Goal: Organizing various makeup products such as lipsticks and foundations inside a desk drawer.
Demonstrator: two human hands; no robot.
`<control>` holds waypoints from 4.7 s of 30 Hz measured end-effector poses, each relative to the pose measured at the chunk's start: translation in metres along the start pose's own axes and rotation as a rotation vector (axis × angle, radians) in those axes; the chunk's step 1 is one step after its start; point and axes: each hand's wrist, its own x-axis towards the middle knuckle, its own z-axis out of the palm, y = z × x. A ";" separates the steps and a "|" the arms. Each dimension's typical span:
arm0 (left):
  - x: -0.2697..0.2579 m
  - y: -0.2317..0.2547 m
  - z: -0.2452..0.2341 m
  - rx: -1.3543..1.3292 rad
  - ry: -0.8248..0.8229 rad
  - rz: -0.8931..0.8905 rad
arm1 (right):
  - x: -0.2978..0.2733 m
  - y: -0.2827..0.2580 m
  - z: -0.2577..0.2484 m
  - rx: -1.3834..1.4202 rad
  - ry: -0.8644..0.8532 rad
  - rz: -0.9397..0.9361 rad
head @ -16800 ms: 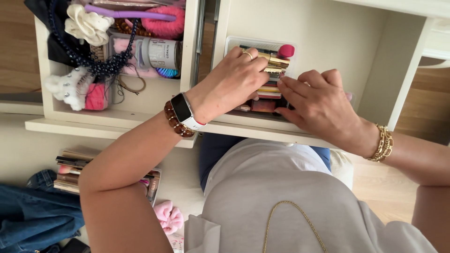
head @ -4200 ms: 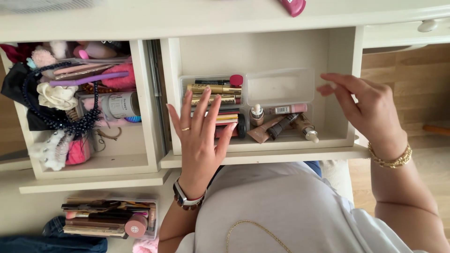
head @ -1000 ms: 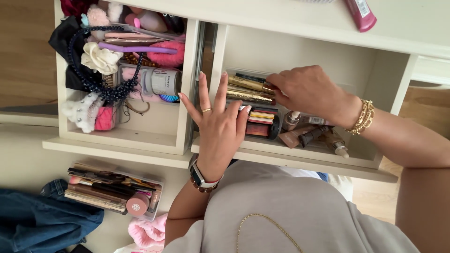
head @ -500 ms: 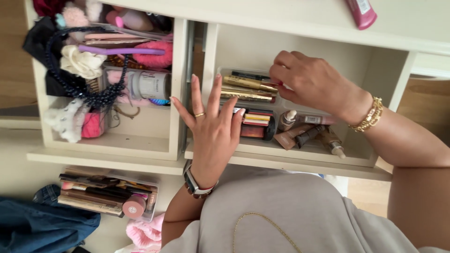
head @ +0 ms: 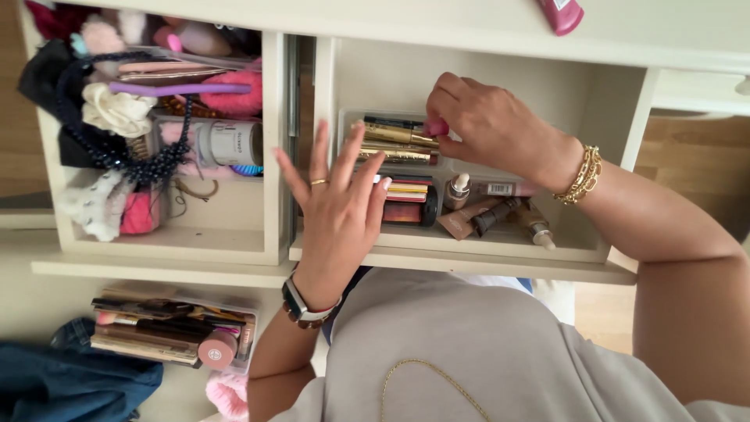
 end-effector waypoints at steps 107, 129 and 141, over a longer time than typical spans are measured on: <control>0.050 -0.095 -0.084 0.144 0.074 0.379 | -0.113 0.056 -0.042 0.511 -0.069 1.158; 0.027 -0.101 -0.080 -0.071 -0.240 0.544 | -0.001 0.093 0.021 0.401 -0.029 0.752; 0.030 -0.109 -0.090 -0.066 -0.236 0.412 | 0.015 0.085 0.037 0.601 -0.004 0.577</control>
